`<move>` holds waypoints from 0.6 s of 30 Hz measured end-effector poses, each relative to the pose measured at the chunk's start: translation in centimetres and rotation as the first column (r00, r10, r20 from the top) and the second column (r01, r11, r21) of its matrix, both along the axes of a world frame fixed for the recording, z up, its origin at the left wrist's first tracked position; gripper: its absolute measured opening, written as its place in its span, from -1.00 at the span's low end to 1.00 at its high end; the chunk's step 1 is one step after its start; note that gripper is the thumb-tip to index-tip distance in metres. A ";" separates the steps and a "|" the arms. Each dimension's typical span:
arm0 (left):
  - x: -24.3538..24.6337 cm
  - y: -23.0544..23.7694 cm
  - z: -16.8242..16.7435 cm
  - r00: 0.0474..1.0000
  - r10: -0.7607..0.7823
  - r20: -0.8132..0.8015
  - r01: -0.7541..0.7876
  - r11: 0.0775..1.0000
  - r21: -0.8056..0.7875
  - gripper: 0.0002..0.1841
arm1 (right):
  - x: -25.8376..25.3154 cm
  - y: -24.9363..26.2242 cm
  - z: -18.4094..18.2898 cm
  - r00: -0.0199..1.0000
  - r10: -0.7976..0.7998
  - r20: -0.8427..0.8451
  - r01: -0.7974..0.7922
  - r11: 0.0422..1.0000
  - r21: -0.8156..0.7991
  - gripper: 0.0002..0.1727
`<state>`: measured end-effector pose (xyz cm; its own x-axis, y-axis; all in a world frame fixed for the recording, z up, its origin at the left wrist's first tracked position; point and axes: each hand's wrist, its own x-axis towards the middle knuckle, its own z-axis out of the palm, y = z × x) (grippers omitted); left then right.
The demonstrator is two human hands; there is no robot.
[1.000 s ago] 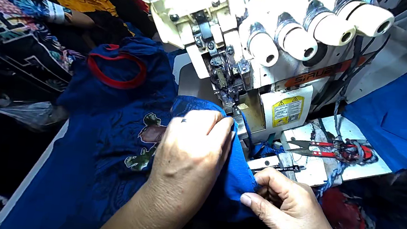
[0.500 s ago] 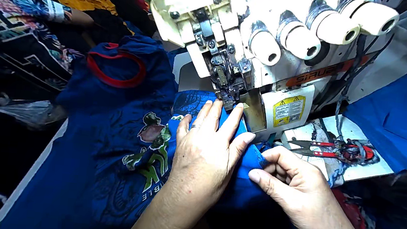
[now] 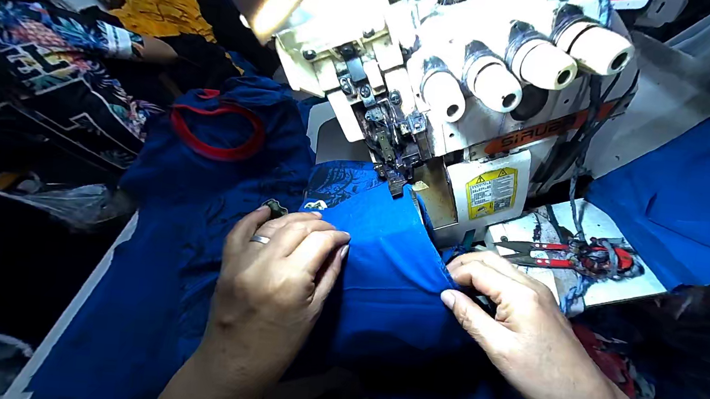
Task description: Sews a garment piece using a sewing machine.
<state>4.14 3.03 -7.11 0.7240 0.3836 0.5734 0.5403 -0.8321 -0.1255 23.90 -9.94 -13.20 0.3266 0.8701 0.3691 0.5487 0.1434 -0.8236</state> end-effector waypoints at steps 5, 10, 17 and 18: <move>0.6 0.3 0.5 0.994 0.004 -0.109 0.011 0.990 0.140 -0.77 | -0.4 -0.6 0.5 0.882 0.157 -0.445 -0.239 0.961 -0.136 -0.85; -0.5 0.6 0.9 0.999 -0.008 -0.049 0.011 0.998 0.064 -0.71 | 0.0 -1.0 1.1 0.835 0.144 -0.532 -0.237 0.965 -0.111 -0.85; -0.5 1.1 0.4 0.999 -0.043 -0.033 0.043 0.999 -0.017 -0.72 | -0.6 -1.5 1.0 0.641 0.174 -0.748 -0.303 0.952 -0.037 -0.83; -0.4 1.3 0.6 0.998 -0.046 -0.042 0.045 0.998 -0.036 -0.72 | -0.8 -1.4 1.0 0.615 0.169 -0.770 -0.304 0.952 -0.033 -0.84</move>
<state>3.74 4.30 -6.48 0.7648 0.3689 0.5281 0.4966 -0.8598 -0.1185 23.09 -11.35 -12.24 0.2053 0.9777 -0.0453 -0.3052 0.0199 -0.9521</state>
